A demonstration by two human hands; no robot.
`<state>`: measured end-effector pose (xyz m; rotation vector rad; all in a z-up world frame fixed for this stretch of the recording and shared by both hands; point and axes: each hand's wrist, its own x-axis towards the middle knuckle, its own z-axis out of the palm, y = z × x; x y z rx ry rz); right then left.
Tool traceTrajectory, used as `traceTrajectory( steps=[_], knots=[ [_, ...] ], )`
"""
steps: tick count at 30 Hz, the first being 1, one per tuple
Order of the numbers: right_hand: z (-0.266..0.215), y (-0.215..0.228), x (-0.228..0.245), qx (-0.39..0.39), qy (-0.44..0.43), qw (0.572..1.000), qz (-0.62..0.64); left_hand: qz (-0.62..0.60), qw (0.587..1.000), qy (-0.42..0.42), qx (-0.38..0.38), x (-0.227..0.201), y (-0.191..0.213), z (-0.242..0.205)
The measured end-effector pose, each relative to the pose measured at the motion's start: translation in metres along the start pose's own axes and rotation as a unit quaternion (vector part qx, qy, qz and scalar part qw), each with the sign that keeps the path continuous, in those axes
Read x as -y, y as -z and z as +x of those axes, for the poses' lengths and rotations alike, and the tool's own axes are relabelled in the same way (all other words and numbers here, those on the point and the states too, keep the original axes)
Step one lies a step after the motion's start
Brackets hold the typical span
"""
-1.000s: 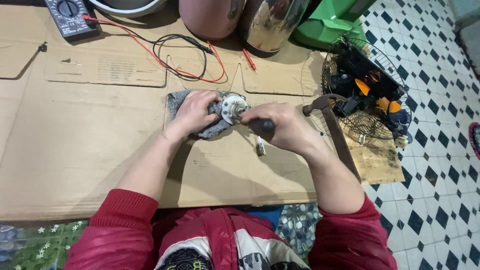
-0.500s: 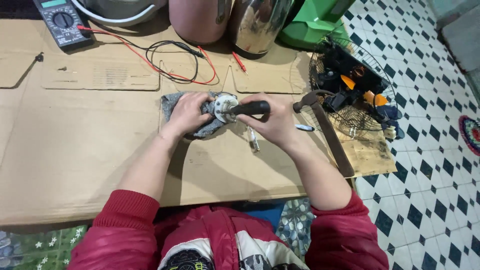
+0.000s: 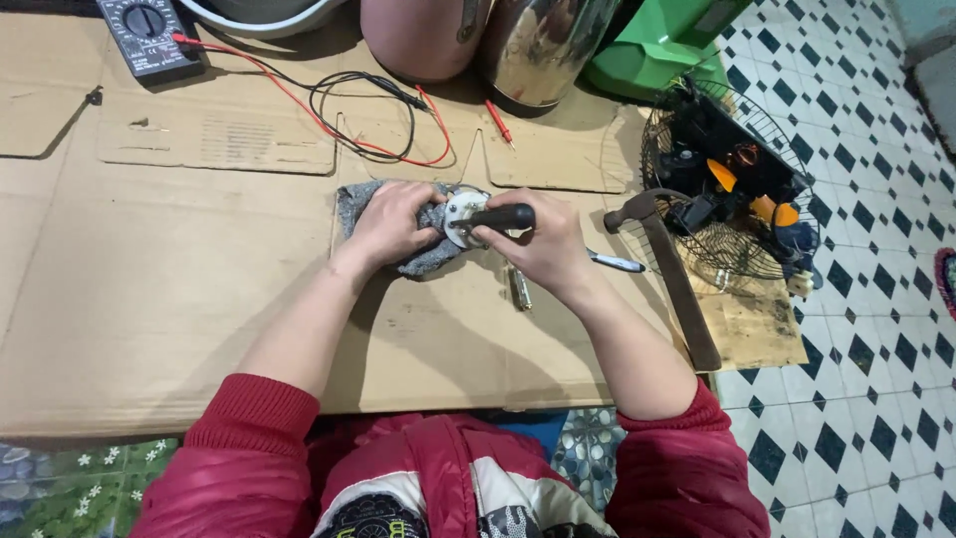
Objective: Removing internal screws from a small electric motor assembly using a manual screwdriver.
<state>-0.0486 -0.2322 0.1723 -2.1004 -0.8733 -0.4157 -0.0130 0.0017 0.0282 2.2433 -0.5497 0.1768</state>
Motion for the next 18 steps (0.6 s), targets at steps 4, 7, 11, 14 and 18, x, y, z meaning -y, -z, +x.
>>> traceTrajectory(
  steps=[4, 7, 11, 14, 18],
  knots=[
    [0.005, -0.001, -0.004, 0.01, 0.001, 1.0, -0.005, 0.0, 1.0, -0.001, 0.004, 0.002, -0.003, 0.001],
    [0.009, 0.0, 0.0, 0.036, 0.009, 0.999, -0.011, -0.004, 1.0, -0.002, 0.0, -0.001, 0.0, 0.001],
    [0.017, 0.004, 0.018, 0.115, 0.05, 0.992, -0.026, -0.002, 1.0, -0.002, -0.001, 0.001, -0.002, -0.001],
    [0.027, 0.019, 0.032, 0.196, 0.062, 0.977, -0.049, 0.001, 1.0, -0.008, -0.003, 0.006, -0.005, -0.001],
    [0.032, 0.026, 0.044, 0.221, -0.034, 0.97, -0.091, -0.016, 1.0, -0.001, -0.008, -0.001, -0.002, -0.002]
  ],
)
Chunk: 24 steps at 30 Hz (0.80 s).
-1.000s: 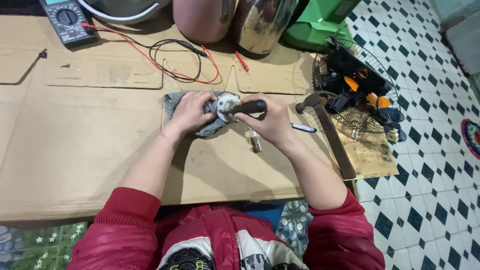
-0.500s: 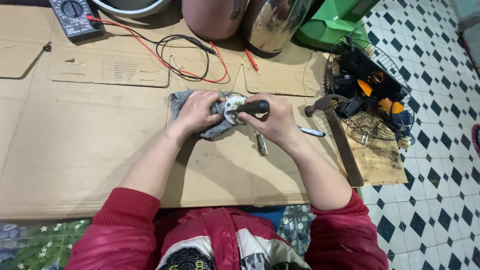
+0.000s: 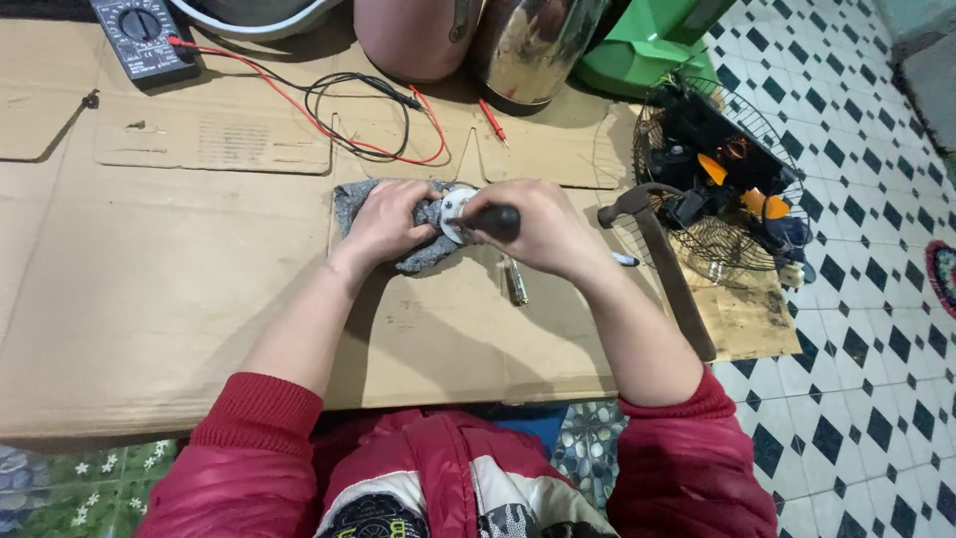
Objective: Removing internal screws from a small electric motor assembly using a manual screwdriver.
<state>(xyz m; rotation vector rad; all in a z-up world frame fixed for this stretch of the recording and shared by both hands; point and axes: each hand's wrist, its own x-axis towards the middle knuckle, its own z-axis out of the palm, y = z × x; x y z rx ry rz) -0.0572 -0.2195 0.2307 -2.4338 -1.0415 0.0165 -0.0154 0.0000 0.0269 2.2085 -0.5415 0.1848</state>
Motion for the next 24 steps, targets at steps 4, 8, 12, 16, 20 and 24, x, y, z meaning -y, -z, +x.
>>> traceTrajectory(
  steps=[4, 8, 12, 16, 20, 24],
  knots=[
    [-0.003, -0.033, -0.025, -0.096, -0.073, 0.991, 0.054, 0.006, 1.0, -0.008, -0.005, 0.0, 0.001, -0.001],
    [-0.004, -0.048, -0.034, -0.204, -0.072, 0.973, 0.086, 0.016, 1.0, -0.006, -0.003, -0.001, 0.001, -0.001],
    [-0.003, -0.047, -0.033, -0.238, -0.055, 0.967, 0.069, 0.026, 1.0, -0.005, 0.002, 0.009, -0.006, 0.001],
    [-0.002, -0.04, -0.033, -0.224, -0.055, 0.972, 0.051, 0.025, 1.0, -0.006, 0.002, 0.009, -0.005, 0.002],
    [0.007, -0.032, -0.027, -0.183, -0.057, 0.979, 0.064, 0.028, 0.999, -0.016, -0.014, 0.013, -0.008, 0.002],
    [0.011, -0.032, -0.03, -0.202, -0.068, 0.976, 0.044, 0.02, 0.999, -0.025, -0.018, 0.012, -0.008, 0.002]
  ],
)
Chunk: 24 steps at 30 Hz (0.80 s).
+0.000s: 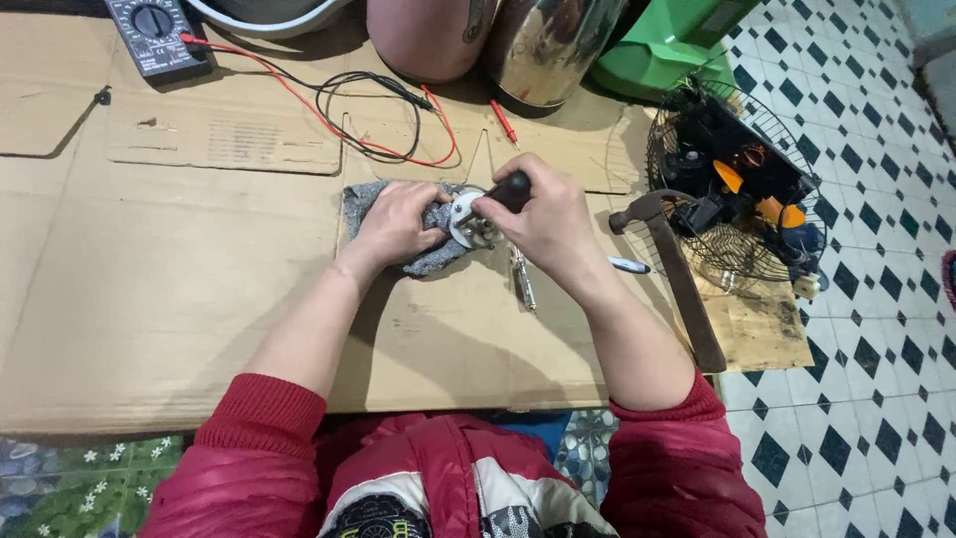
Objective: Removing internal screws from a small electric motor assembly using a manual screwdriver.
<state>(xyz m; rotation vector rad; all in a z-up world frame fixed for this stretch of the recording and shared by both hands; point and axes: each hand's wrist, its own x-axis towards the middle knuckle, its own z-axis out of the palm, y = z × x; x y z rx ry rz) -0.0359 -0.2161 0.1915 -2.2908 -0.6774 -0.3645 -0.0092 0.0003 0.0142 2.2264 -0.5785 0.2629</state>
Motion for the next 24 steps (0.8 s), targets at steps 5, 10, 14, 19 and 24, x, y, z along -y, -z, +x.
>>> traceTrajectory(
  steps=[5, 10, 14, 19, 24],
  knots=[
    [0.004, 0.005, -0.001, 0.0, -0.01, 1.0, 0.001, 0.005, 1.0, -0.011, -0.012, 0.0, -0.002, -0.001],
    [0.004, 0.007, 0.001, 0.002, 0.01, 1.0, 0.012, 0.002, 1.0, -0.009, -0.008, -0.004, 0.001, 0.001],
    [0.0, 0.01, 0.009, -0.003, 0.007, 1.0, 0.018, -0.007, 1.0, 0.002, -0.001, -0.004, 0.003, 0.0],
    [-0.004, 0.005, 0.0, -0.01, 0.011, 0.999, 0.029, 0.004, 1.0, 0.006, 0.006, -0.007, 0.005, 0.0],
    [-0.005, 0.002, -0.01, -0.023, 0.0, 0.999, 0.035, -0.004, 1.0, 0.019, 0.009, -0.01, 0.007, 0.0]
  ],
)
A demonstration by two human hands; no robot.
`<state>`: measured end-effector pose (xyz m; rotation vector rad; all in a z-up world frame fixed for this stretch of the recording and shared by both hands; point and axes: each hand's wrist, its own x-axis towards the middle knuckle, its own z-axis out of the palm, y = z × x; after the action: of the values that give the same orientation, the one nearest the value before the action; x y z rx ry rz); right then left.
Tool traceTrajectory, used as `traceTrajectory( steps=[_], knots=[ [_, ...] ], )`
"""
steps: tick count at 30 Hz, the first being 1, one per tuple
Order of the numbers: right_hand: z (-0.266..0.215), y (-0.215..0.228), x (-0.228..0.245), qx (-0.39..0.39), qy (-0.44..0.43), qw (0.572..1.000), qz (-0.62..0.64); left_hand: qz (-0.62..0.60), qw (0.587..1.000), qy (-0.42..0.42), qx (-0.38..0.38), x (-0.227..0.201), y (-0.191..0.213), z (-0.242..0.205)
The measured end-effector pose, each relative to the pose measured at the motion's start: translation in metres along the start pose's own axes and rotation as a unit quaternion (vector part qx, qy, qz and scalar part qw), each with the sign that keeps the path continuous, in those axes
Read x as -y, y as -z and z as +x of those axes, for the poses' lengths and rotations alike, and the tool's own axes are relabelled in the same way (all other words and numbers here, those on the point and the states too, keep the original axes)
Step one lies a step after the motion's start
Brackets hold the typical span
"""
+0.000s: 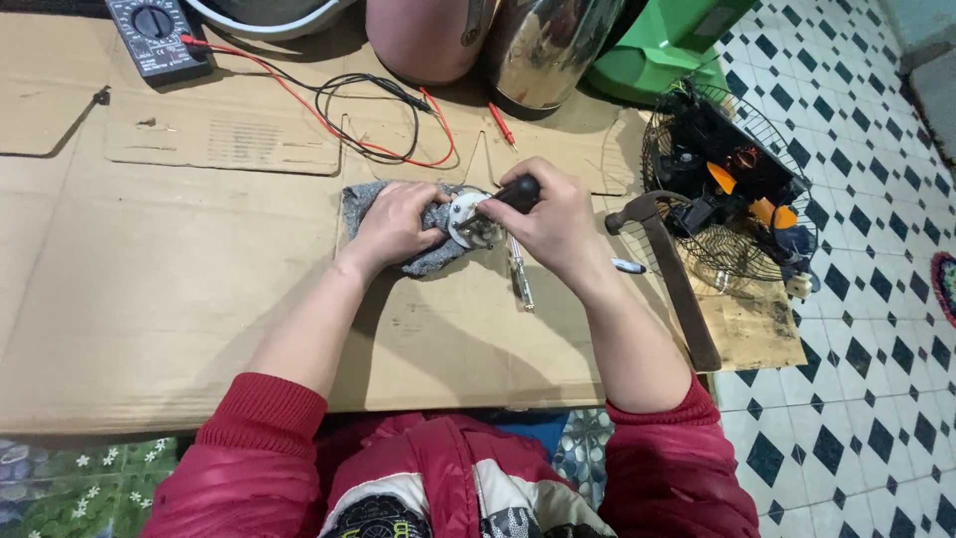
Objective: Removing internal screws from a small electric motor assembly using a manual screwdriver.
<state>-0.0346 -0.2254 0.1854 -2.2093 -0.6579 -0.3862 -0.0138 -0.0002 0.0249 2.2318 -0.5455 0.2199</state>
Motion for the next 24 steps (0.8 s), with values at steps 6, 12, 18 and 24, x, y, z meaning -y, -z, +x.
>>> traceTrajectory(
  steps=[6, 12, 18, 24],
  knots=[
    [0.001, -0.001, -0.004, 0.0, -0.015, 1.0, -0.01, 0.007, 1.0, -0.004, 0.0, 0.002, -0.002, 0.0],
    [0.011, 0.006, 0.009, 0.097, -0.015, 0.995, 0.008, 0.002, 1.0, -0.002, 0.0, 0.006, -0.006, 0.001],
    [0.025, 0.031, 0.078, 0.324, 0.035, 0.943, -0.066, 0.002, 1.0, -0.02, -0.007, 0.011, -0.008, 0.001],
    [0.022, 0.027, 0.069, 0.305, 0.023, 0.938, -0.16, -0.002, 1.0, -0.021, -0.012, 0.004, -0.003, 0.0]
  ],
)
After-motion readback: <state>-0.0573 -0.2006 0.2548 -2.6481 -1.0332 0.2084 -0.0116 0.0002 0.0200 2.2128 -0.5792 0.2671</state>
